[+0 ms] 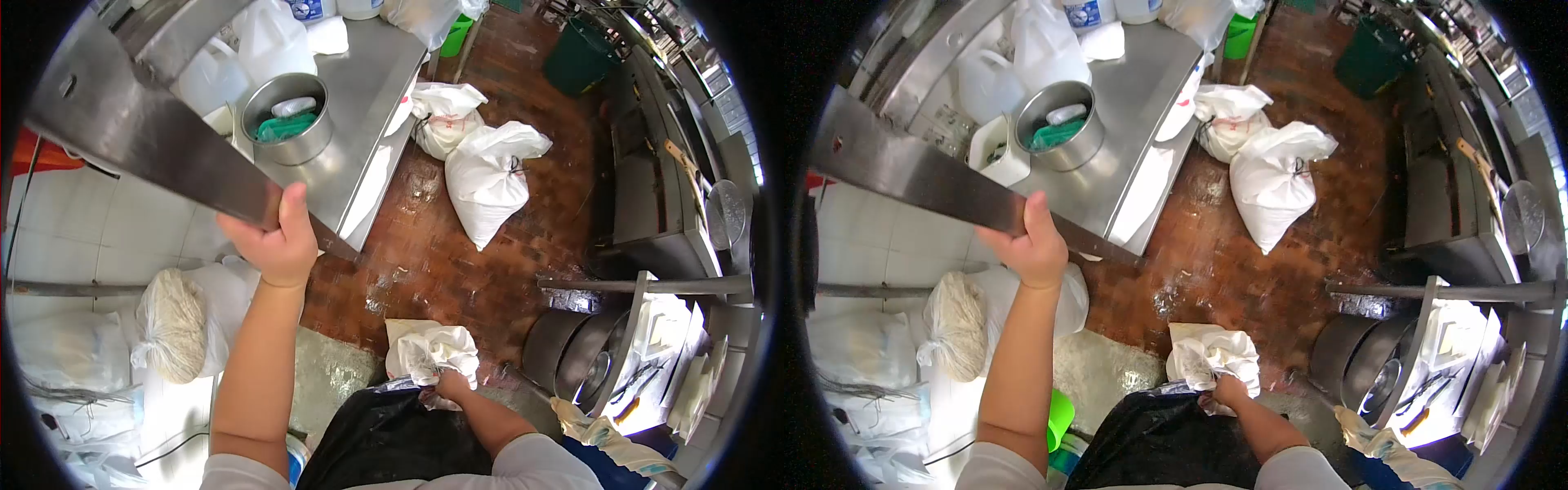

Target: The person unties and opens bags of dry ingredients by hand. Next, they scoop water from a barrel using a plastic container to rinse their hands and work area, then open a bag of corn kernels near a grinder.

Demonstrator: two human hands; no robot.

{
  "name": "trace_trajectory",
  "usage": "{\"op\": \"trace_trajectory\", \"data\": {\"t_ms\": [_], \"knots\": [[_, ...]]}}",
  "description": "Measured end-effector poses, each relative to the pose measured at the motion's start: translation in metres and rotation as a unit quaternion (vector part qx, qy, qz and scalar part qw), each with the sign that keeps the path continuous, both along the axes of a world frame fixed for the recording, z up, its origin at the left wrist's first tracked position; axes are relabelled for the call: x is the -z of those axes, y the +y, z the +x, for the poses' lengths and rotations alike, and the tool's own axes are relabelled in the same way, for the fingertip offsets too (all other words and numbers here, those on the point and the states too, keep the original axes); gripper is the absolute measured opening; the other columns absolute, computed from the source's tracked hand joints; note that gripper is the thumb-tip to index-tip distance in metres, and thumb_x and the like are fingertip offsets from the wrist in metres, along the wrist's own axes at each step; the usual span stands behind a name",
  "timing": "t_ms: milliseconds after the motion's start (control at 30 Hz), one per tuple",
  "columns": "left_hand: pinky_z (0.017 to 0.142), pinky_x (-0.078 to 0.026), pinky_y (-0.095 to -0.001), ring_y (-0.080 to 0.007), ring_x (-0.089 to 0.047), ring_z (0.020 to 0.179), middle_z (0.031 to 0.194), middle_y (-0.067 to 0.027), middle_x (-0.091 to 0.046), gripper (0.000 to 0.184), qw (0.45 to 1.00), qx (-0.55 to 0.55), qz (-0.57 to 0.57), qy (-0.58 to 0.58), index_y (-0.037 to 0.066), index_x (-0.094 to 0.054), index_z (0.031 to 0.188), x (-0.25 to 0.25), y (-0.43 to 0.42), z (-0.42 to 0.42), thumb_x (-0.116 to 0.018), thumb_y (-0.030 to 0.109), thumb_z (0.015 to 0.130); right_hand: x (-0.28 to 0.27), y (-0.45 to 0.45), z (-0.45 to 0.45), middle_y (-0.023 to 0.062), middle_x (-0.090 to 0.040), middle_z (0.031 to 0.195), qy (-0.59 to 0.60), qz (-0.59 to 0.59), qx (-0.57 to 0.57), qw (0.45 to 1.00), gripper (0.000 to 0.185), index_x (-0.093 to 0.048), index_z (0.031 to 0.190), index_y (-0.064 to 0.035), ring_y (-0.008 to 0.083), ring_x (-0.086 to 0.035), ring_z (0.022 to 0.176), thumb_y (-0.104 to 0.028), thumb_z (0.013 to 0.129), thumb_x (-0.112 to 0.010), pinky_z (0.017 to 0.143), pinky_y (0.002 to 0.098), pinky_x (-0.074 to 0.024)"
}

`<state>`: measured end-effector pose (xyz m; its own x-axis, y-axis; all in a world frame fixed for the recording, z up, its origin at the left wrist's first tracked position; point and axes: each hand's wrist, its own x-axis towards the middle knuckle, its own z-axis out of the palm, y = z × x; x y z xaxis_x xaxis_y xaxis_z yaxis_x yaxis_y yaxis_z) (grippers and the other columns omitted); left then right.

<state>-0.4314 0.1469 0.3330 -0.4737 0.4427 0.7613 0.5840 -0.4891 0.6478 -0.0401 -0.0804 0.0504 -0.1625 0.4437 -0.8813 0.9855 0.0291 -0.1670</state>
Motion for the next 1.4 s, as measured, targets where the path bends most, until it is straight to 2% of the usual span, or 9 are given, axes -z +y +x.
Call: {"op": "trace_trajectory", "data": {"t_ms": [233, 500, 667, 767, 933, 1100, 1167, 1300, 1400], "knots": [[0.069, -0.044, -0.0244, -0.0119, -0.052, 0.077, 0.093, -0.006, -0.055, 0.048, 1.0, 0.011, 0.02, -0.004, -0.003, -0.042, 0.124, -0.004, 0.004, 0.001, -0.075, 0.016, 0.095, -0.064, 0.083, -0.04, 0.0326, -0.07, 0.093, 0.078, 0.132, 0.039, 0.987, 0.032, -0.074, 0.087, 0.0064, 0.0461, -0.071, 0.097, -0.023, 0.078, -0.066, 0.087, 0.0524, -0.0561], [0.079, -0.051, -0.034, -0.021, -0.063, 0.086, 0.097, -0.0101, -0.064, 0.056, 0.999, -0.03, 0.02, -0.008, -0.003, -0.046, 0.112, 0.008, -0.002, -0.003, -0.084, 0.032, 0.089, -0.28, 0.266, -0.064, 0.0305, -0.071, 0.107, 0.067, 0.268, 0.064, 0.959, 0.065, -0.066, 0.122, 0.0028, 0.0416, -0.07, 0.103, -0.045, 0.08, -0.08, 0.086, 0.0473, -0.0555], [0.077, -0.051, -0.0402, -0.0288, -0.064, 0.085, 0.093, -0.0139, -0.062, 0.052, 0.996, -0.059, -0.072, 0.001, -0.002, -0.052, 0.103, -0.003, -0.011, -0.003, -0.081, 0.04, 0.09, -0.407, 0.285, -0.028, 0.0228, -0.073, 0.104, 0.255, 0.529, 0.088, 0.804, 0.038, -0.069, 0.117, 0.0031, 0.0321, -0.072, 0.097, -0.026, 0.093, -0.072, 0.085, 0.0411, -0.0558], [0.084, -0.051, -0.0458, -0.0359, -0.064, 0.09, 0.099, -0.0193, -0.063, 0.057, 0.983, -0.119, -0.138, -0.016, -0.004, -0.052, 0.107, 0.004, -0.011, 0.002, -0.08, 0.042, 0.089, -0.463, 0.171, 0.009, 0.021, -0.072, 0.11, 0.358, 0.509, 0.132, 0.771, 0.032, -0.068, 0.118, 0.0029, 0.0294, -0.07, 0.102, -0.022, 0.099, -0.067, 0.089, 0.0379, -0.0549], [0.095, -0.049, -0.0459, -0.04, -0.063, 0.106, 0.118, -0.0216, -0.065, 0.054, 0.951, -0.123, -0.282, 0.004, -0.007, -0.057, 0.123, -0.032, -0.051, 0.024, -0.072, 0.038, 0.096, -0.41, -0.099, 0.12, 0.0204, -0.071, 0.112, 0.203, 0.401, 0.075, 0.89, 0.033, -0.07, 0.116, -0.0006, 0.0396, -0.067, 0.106, -0.028, 0.098, -0.065, 0.094, 0.0453, -0.054], [0.104, -0.045, -0.0474, -0.0404, -0.06, 0.119, 0.126, -0.0268, -0.063, 0.041, 0.963, -0.001, -0.251, 0.1, -0.008, -0.059, 0.125, 0.029, -0.175, 0.151, -0.06, 0.026, 0.103, -0.383, -0.372, 0.185, 0.0165, -0.073, 0.107, 0.004, 0.334, 0.377, 0.864, 0.037, -0.072, 0.117, -0.01, 0.0359, -0.069, 0.103, -0.04, 0.097, -0.063, 0.09, 0.0447, -0.0556], [0.077, -0.05, -0.0486, -0.0368, -0.066, 0.088, 0.088, -0.0171, -0.067, 0.017, 0.884, 0.295, -0.323, 0.164, 0.003, -0.059, 0.088, -0.021, -0.247, 0.246, -0.065, 0.018, 0.094, -0.386, -0.451, 0.191, 0.0164, -0.075, 0.102, -0.062, 0.239, 0.495, 0.833, 0.041, -0.074, 0.115, -0.0098, 0.0365, -0.071, 0.101, -0.044, 0.094, -0.066, 0.09, 0.0442, -0.0559], [0.079, -0.056, -0.0465, -0.0369, -0.07, 0.093, 0.1, -0.0171, -0.072, 0.029, 0.629, 0.622, -0.293, 0.363, 0.007, -0.069, 0.099, -0.072, -0.375, 0.397, -0.069, 0.035, 0.094, -0.298, -0.638, 0.193, 0.0122, -0.07, 0.129, 0.115, 0.177, 0.555, 0.805, 0.056, -0.066, 0.135, -0.0142, 0.0295, -0.068, 0.116, -0.055, 0.098, -0.059, 0.094, 0.0423, -0.0552], [0.082, -0.055, -0.0479, -0.0397, -0.069, 0.094, 0.099, -0.02, -0.072, 0.034, 0.458, 0.683, -0.275, 0.498, 0.004, -0.07, 0.102, -0.109, -0.452, 0.48, -0.067, 0.037, 0.095, -0.174, -0.778, 0.145, 0.0061, -0.064, 0.141, 0.242, -0.125, 0.786, 0.554, 0.056, -0.061, 0.142, -0.0151, 0.0251, -0.063, 0.121, -0.053, 0.1, -0.058, 0.098, 0.0429, -0.0537]]}}
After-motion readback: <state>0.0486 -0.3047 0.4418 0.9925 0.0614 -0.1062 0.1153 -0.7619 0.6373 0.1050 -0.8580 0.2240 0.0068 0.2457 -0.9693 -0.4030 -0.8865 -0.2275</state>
